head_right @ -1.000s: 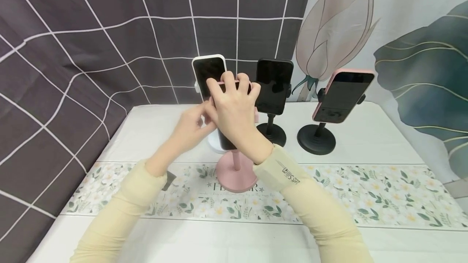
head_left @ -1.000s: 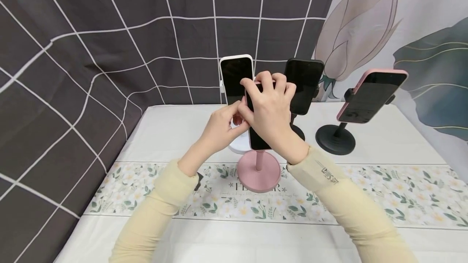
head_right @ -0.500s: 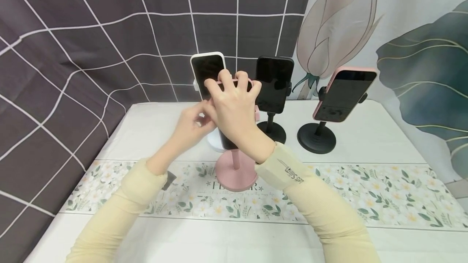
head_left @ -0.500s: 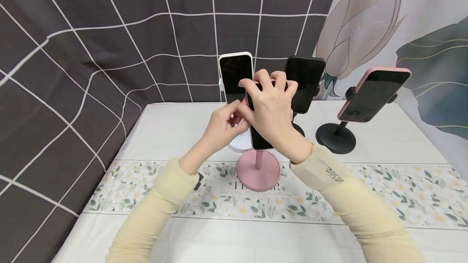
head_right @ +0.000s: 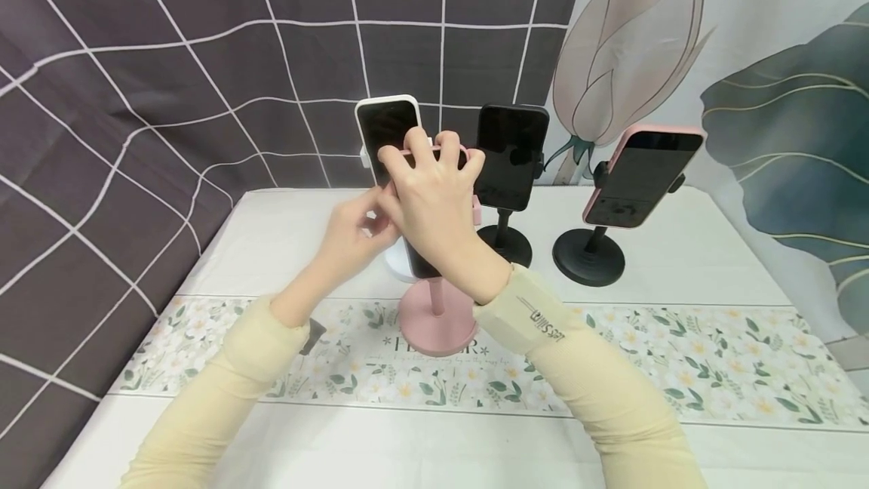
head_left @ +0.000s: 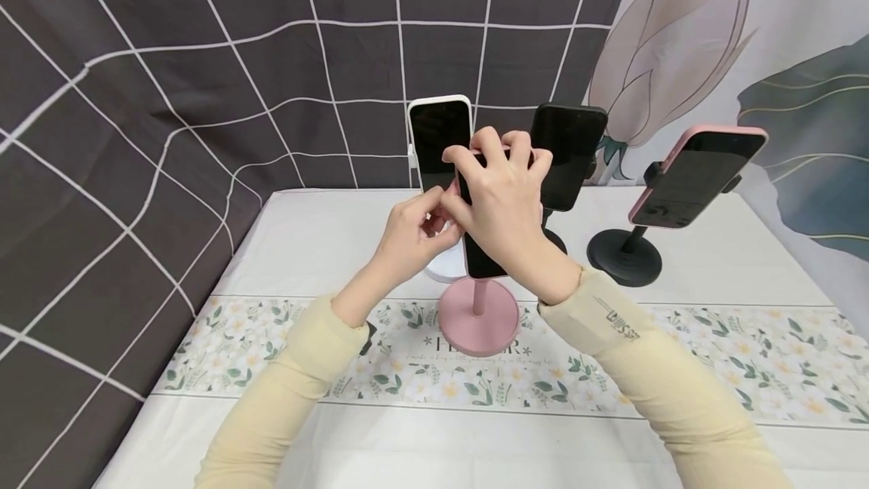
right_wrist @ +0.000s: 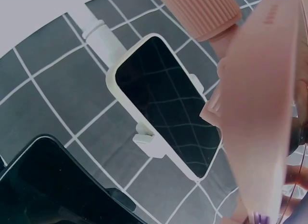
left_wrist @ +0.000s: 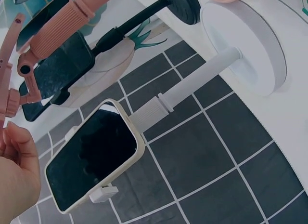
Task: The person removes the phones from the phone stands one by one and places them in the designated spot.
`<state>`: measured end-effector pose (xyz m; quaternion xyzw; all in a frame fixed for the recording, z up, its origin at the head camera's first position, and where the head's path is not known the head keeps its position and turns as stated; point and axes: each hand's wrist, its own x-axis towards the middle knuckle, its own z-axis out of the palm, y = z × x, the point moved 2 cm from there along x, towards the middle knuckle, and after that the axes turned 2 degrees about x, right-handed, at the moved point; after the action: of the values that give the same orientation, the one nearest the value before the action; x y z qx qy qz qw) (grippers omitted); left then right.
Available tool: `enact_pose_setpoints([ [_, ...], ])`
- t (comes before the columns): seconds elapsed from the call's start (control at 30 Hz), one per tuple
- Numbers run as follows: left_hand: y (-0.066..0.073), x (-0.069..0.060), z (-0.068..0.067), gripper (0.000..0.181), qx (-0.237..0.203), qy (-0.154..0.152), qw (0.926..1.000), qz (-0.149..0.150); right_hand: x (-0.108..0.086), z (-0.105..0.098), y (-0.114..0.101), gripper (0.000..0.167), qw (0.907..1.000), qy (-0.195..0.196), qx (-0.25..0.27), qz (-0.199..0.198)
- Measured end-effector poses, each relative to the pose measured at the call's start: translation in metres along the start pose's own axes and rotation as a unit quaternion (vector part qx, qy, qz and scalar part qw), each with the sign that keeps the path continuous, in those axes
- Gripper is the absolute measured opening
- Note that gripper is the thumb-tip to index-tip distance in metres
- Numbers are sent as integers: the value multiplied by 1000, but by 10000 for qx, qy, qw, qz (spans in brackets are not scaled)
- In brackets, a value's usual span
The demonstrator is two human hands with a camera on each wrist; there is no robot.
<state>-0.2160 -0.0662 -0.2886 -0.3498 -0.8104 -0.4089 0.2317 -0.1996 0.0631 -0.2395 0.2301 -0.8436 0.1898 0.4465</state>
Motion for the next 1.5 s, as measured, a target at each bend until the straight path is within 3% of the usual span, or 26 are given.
enact_pose_setpoints([
  [0.67,-1,-6,-1,13,-268,224,9993,132,2,-6,3,14,9996,-164,231,23],
  [0.9,1,-6,-2,11,11,209,9997,132,2,-13,7,17,9971,-304,692,-125],
  [1.13,2,-6,-5,14,361,328,9987,168,1,-16,9,17,9954,-248,839,-380],
  [1.5,2,-4,-6,14,788,378,9943,618,-3,-16,14,23,9896,-171,1206,-761],
])
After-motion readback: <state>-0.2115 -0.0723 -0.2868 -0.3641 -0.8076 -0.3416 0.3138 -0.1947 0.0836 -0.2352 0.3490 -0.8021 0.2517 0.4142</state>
